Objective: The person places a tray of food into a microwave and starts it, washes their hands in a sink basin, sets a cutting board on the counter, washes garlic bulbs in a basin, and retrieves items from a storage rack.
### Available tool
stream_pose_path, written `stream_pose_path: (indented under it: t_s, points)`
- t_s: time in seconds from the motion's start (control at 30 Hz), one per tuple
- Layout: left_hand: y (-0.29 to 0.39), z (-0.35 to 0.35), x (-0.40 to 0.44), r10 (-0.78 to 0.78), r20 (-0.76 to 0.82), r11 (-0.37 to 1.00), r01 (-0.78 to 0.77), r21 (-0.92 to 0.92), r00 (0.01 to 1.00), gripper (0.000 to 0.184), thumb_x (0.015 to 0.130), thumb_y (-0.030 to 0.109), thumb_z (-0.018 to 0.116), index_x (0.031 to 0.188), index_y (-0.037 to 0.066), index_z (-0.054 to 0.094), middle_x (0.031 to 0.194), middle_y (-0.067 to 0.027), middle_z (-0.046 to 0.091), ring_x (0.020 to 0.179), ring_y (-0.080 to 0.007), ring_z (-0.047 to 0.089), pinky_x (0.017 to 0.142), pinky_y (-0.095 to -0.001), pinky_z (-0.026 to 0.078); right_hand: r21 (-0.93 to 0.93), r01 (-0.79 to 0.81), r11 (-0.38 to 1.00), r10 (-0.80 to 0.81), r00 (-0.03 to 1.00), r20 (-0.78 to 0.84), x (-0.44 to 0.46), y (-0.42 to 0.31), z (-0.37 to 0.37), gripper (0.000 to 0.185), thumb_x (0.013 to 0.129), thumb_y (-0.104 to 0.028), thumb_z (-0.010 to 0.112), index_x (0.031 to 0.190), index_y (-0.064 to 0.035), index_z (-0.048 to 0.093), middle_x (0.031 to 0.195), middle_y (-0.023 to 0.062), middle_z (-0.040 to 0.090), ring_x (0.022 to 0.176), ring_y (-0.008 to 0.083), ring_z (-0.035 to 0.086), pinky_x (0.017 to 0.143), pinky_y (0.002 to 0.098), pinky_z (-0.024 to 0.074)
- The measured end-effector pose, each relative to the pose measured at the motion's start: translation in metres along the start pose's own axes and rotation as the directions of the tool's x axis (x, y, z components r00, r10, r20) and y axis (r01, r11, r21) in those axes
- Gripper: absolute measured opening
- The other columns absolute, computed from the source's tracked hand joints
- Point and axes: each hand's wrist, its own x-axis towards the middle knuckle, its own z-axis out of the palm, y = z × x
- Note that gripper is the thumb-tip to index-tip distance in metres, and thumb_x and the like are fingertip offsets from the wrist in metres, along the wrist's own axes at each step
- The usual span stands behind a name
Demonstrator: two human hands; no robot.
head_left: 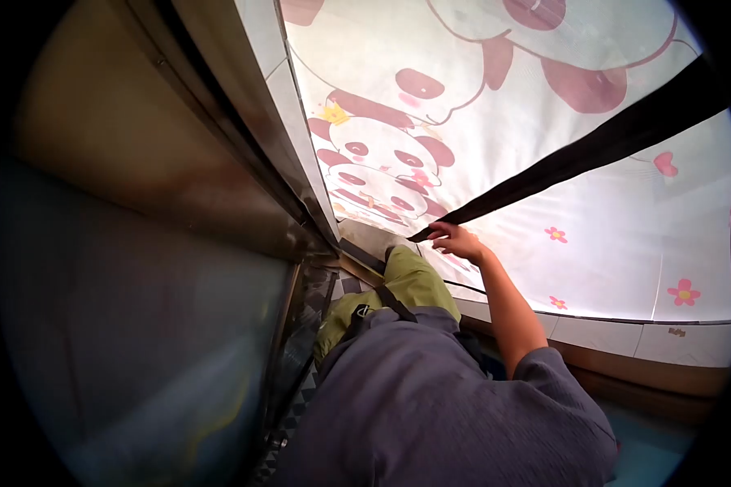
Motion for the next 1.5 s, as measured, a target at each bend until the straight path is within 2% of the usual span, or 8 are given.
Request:
stream_pose_path:
  t_s: [0.47,0.97,1.1,1.13,1.27,1.4,1.47,1.5]
  points:
    - [0.002,0.034,-0.026,0.057,-0.011,0.997,-0.057,-0.058,0.998,0.032,0.097,0.026,0.045,0.115,0.003,0.058,0.102,-0.0095,0.062,0.091,-0.0192,0.060,0.078,-0.0366,0.050,-0.147,-0.072,0.987,0.123,0.916,0.382,0.013,0.009,0.026,0.033,0.091,-0.021,0.057,0.121,-0.0064,0.057,0.112,0.0046,0.063,0.100,0.0142,0.059,0.082,0.0326,0.0502]
    - [-0.288,0.049,-0.210,-0.119,-0.232,0.941,0.035,-0.336,0.965,0.036,0.099,0.029,0.042,0.118,0.002,0.057,0.108,-0.0118,0.062,0.095,-0.0213,0.060,0.084,-0.0394,0.050,0.573,-0.348,0.742,0.248,0.937,0.248,0.015,0.247,0.081,0.003,0.085,-0.009,0.058,0.085,-0.0070,0.057,0.075,0.0073,0.056,0.065,0.0202,0.057,0.055,0.0310,0.0473]
    - [-0.427,0.051,-0.223,0.323,0.066,0.296,-0.034,-0.955,0.944,0.038,0.099,0.030,0.042,0.119,0.002,0.057,0.109,-0.0124,0.062,0.097,-0.0218,0.060,0.085,-0.0401,0.050,0.358,-0.410,0.839,0.344,0.909,0.235,0.016,0.315,0.109,0.036,0.085,-0.016,0.061,0.119,-0.0036,0.055,0.113,0.0131,0.059,0.102,0.0303,0.056,0.080,0.0481,0.0494]
    - [-0.444,0.060,-0.226,0.054,-0.261,0.630,-0.236,-0.740,0.964,0.038,0.099,0.030,0.041,0.124,0.004,0.054,0.116,-0.0096,0.062,0.106,-0.0212,0.059,0.088,-0.0413,0.050,0.340,-0.399,0.852,0.309,0.906,0.288,0.008,0.318,0.120,0.036,0.085,-0.017,0.061,0.118,-0.0027,0.055,0.112,0.0144,0.059,0.099,0.0311,0.057,0.077,0.0451,0.0506]
    - [-0.442,0.075,-0.241,-0.273,-0.358,0.605,-0.130,-0.786,0.893,0.026,0.092,0.029,0.052,0.105,0.009,0.063,0.102,-0.0045,0.063,0.088,-0.0191,0.058,0.071,-0.0359,0.050,0.060,-0.261,0.963,0.205,0.861,0.465,-0.016,0.318,0.167,0.024,0.080,-0.014,0.065,0.101,-0.0034,0.059,0.096,0.0141,0.063,0.083,0.0305,0.061,0.065,0.0397,0.0522]
    - [-0.551,0.091,-0.213,0.043,-0.285,-0.177,-0.274,-0.945,0.958,0.023,0.090,0.026,0.048,0.095,0.007,0.061,0.092,-0.0072,0.062,0.081,-0.0216,0.058,0.066,-0.0364,0.049,-0.294,0.099,0.951,0.069,0.856,0.513,-0.063,0.283,0.258,0.008,0.081,-0.013,0.062,0.079,-0.0084,0.056,0.060,0.0050,0.051,0.042,0.0156,0.045,0.036,0.0269,0.0340]
    - [-0.616,0.105,-0.205,0.488,-0.288,-0.485,-0.019,-0.875,0.824,0.026,0.088,0.027,0.048,0.091,0.005,0.060,0.089,-0.0110,0.061,0.080,-0.0278,0.057,0.067,-0.0405,0.048,-0.316,-0.400,0.861,0.478,0.848,0.228,-0.101,0.259,0.317,0.007,0.082,-0.013,0.062,0.081,-0.0092,0.056,0.060,0.0050,0.051,0.043,0.0159,0.045,0.037,0.0286,0.0358]
    - [-0.624,0.120,-0.208,-0.057,-0.351,-0.541,-0.325,-0.776,0.935,0.024,0.088,0.027,0.047,0.090,0.007,0.060,0.087,-0.0119,0.060,0.073,-0.0279,0.056,0.059,-0.0388,0.047,-0.375,-0.358,0.855,0.465,0.849,0.250,-0.118,0.253,0.348,0.006,0.082,-0.012,0.062,0.083,-0.0094,0.056,0.062,0.0052,0.052,0.044,0.0163,0.046,0.038,0.0288,0.0366]
